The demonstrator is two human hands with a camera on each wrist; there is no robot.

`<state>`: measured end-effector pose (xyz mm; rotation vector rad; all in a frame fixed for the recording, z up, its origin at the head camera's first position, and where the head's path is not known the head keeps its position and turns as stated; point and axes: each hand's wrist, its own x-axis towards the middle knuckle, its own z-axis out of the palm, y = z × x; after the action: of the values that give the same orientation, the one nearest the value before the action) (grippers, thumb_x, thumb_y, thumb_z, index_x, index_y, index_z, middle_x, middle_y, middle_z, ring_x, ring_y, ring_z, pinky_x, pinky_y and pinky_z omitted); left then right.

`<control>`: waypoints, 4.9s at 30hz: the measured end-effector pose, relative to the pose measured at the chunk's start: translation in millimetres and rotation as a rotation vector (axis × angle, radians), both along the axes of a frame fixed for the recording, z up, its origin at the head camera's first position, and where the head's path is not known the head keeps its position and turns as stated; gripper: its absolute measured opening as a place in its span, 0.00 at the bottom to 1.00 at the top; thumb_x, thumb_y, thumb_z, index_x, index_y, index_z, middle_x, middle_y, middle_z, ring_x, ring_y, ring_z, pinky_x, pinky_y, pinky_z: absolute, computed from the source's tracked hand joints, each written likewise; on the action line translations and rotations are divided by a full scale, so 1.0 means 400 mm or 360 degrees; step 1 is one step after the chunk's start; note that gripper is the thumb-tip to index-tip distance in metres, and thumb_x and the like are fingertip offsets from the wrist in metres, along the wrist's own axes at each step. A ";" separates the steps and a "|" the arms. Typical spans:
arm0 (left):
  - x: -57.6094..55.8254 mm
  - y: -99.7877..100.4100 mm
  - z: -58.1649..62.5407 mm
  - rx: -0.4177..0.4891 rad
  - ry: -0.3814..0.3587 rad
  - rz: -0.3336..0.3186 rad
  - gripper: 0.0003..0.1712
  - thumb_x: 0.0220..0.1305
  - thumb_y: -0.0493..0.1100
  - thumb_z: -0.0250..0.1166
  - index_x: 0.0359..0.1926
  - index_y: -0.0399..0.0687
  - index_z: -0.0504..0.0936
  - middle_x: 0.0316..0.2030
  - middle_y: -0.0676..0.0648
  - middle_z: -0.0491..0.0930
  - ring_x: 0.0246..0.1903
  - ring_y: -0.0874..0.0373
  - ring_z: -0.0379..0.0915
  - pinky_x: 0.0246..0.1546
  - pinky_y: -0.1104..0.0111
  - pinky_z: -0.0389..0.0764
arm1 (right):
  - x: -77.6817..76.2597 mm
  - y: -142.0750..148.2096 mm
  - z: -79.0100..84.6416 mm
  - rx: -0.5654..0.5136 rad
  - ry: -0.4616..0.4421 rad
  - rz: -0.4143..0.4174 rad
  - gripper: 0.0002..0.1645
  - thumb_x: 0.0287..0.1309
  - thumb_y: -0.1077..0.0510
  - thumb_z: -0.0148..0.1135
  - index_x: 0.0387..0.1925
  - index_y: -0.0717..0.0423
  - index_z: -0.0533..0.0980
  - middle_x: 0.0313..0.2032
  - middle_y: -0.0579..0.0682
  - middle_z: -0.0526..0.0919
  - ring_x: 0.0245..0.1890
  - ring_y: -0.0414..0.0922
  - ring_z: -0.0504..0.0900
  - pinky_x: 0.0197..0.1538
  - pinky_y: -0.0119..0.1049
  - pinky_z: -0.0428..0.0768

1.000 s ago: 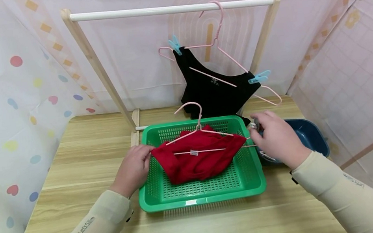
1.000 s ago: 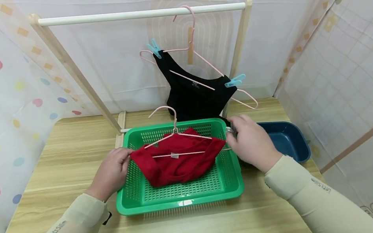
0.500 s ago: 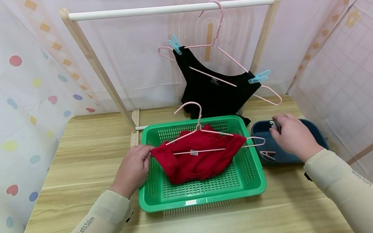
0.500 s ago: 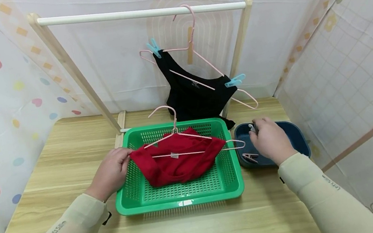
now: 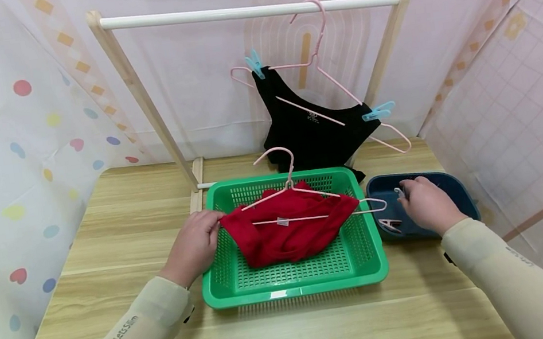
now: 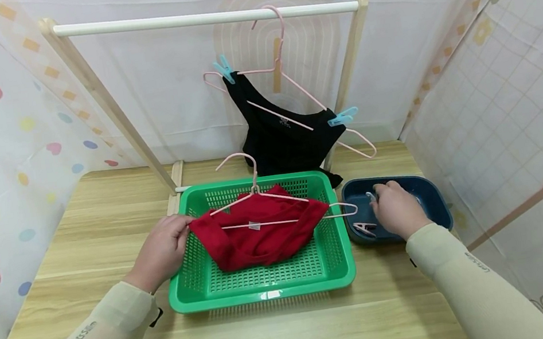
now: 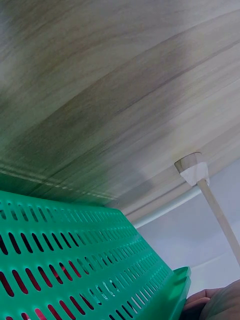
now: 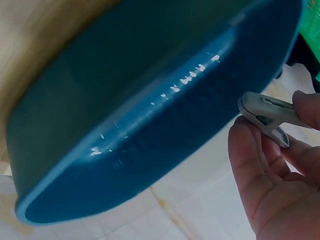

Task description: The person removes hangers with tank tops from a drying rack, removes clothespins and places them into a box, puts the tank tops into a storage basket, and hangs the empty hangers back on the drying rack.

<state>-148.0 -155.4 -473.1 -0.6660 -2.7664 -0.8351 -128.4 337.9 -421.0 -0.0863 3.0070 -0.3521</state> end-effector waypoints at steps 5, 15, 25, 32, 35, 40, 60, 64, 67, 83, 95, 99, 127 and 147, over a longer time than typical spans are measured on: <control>0.000 0.001 0.000 -0.0002 -0.0002 0.0003 0.13 0.77 0.35 0.56 0.53 0.38 0.85 0.50 0.40 0.87 0.54 0.40 0.79 0.62 0.45 0.78 | -0.001 0.003 -0.015 0.0007 -0.0010 0.0079 0.29 0.73 0.58 0.61 0.67 0.74 0.71 0.51 0.71 0.79 0.44 0.58 0.81 0.52 0.59 0.83; 0.000 0.001 0.001 0.0007 -0.0006 0.0007 0.12 0.77 0.36 0.57 0.52 0.38 0.85 0.50 0.40 0.87 0.54 0.40 0.79 0.62 0.45 0.78 | -0.024 0.003 -0.029 0.0022 -0.0072 0.0208 0.27 0.71 0.61 0.64 0.64 0.75 0.72 0.50 0.69 0.82 0.48 0.59 0.84 0.54 0.59 0.84; 0.001 0.002 0.005 -0.0002 0.0002 -0.0004 0.12 0.77 0.36 0.57 0.52 0.39 0.85 0.49 0.41 0.88 0.53 0.41 0.80 0.60 0.46 0.80 | -0.045 -0.001 -0.049 0.0122 -0.0047 0.0312 0.16 0.67 0.65 0.64 0.53 0.72 0.80 0.40 0.61 0.84 0.39 0.53 0.83 0.49 0.55 0.86; 0.000 0.000 0.002 -0.0002 0.0012 -0.0004 0.12 0.77 0.35 0.57 0.52 0.38 0.85 0.50 0.41 0.87 0.53 0.41 0.80 0.60 0.46 0.80 | -0.061 -0.007 -0.065 0.0172 0.0000 0.0415 0.09 0.65 0.68 0.63 0.45 0.68 0.82 0.33 0.56 0.82 0.34 0.49 0.79 0.42 0.50 0.85; 0.000 0.000 0.001 0.0001 0.0025 -0.0011 0.11 0.77 0.35 0.57 0.51 0.39 0.85 0.50 0.41 0.88 0.52 0.41 0.80 0.59 0.47 0.80 | -0.065 -0.010 -0.065 0.0196 -0.0024 0.0426 0.12 0.65 0.71 0.60 0.49 0.70 0.82 0.35 0.58 0.83 0.36 0.51 0.80 0.44 0.50 0.86; 0.001 0.002 0.002 0.0005 0.0030 -0.0015 0.11 0.77 0.36 0.58 0.52 0.39 0.85 0.50 0.41 0.88 0.53 0.41 0.80 0.60 0.47 0.80 | -0.075 -0.013 -0.071 0.0256 -0.0072 0.0432 0.14 0.64 0.72 0.61 0.50 0.70 0.81 0.37 0.60 0.84 0.38 0.52 0.82 0.48 0.52 0.87; 0.002 0.003 0.001 0.0012 0.0011 -0.0001 0.11 0.77 0.35 0.58 0.52 0.39 0.85 0.49 0.42 0.88 0.52 0.42 0.80 0.60 0.47 0.80 | -0.103 -0.018 -0.100 0.0268 -0.0225 0.0423 0.08 0.65 0.70 0.62 0.43 0.62 0.82 0.37 0.56 0.85 0.37 0.50 0.83 0.51 0.54 0.86; 0.004 0.003 0.004 0.0012 0.0003 0.0000 0.11 0.77 0.35 0.57 0.52 0.39 0.85 0.50 0.41 0.88 0.52 0.42 0.80 0.60 0.47 0.80 | -0.107 -0.019 -0.107 0.0278 -0.0220 0.0427 0.08 0.66 0.70 0.61 0.43 0.61 0.83 0.36 0.56 0.84 0.36 0.50 0.82 0.51 0.54 0.87; 0.004 0.004 0.005 0.0012 0.0006 -0.0002 0.11 0.77 0.35 0.57 0.52 0.39 0.85 0.50 0.41 0.88 0.52 0.42 0.80 0.60 0.47 0.80 | -0.105 -0.024 -0.106 0.0297 -0.0201 0.0460 0.07 0.66 0.70 0.61 0.41 0.61 0.83 0.35 0.56 0.84 0.36 0.50 0.82 0.50 0.53 0.87; 0.006 0.005 0.007 0.0019 0.0016 -0.0003 0.12 0.77 0.34 0.57 0.51 0.39 0.85 0.49 0.41 0.88 0.52 0.42 0.80 0.60 0.47 0.80 | -0.097 -0.036 -0.103 0.0300 -0.0151 0.0495 0.08 0.63 0.71 0.63 0.42 0.63 0.84 0.36 0.57 0.86 0.39 0.53 0.86 0.52 0.53 0.87; 0.006 0.006 0.005 0.0017 0.0014 -0.0004 0.12 0.77 0.35 0.57 0.52 0.39 0.85 0.49 0.41 0.88 0.53 0.42 0.80 0.61 0.47 0.79 | -0.098 -0.032 -0.115 0.0317 -0.0101 0.0568 0.07 0.60 0.72 0.64 0.40 0.63 0.83 0.36 0.58 0.86 0.41 0.55 0.86 0.53 0.53 0.86; 0.005 0.005 0.002 0.0019 0.0024 -0.0006 0.12 0.77 0.35 0.57 0.51 0.39 0.85 0.49 0.41 0.88 0.53 0.42 0.80 0.62 0.47 0.79 | -0.100 -0.033 -0.114 0.0298 -0.0103 0.0580 0.06 0.60 0.71 0.65 0.38 0.63 0.82 0.35 0.58 0.86 0.40 0.55 0.86 0.52 0.53 0.87; 0.005 0.009 0.007 0.0022 0.0043 -0.0014 0.11 0.77 0.36 0.58 0.50 0.40 0.86 0.48 0.41 0.88 0.52 0.42 0.81 0.61 0.47 0.79 | -0.095 -0.027 -0.102 0.0251 -0.0158 0.0522 0.08 0.64 0.70 0.62 0.43 0.64 0.82 0.37 0.59 0.86 0.42 0.55 0.85 0.53 0.55 0.86; 0.005 0.001 0.011 -0.0002 0.0014 -0.0011 0.12 0.77 0.36 0.58 0.52 0.39 0.85 0.50 0.40 0.87 0.55 0.41 0.79 0.63 0.46 0.78 | -0.056 -0.073 0.033 -0.0257 0.0140 0.0173 0.20 0.80 0.62 0.48 0.62 0.69 0.78 0.59 0.69 0.82 0.61 0.65 0.80 0.66 0.65 0.76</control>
<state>-145.8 -155.0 -468.8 -0.6778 -2.7587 -0.8293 -150.8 308.8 -407.8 -0.2851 3.0378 -0.5933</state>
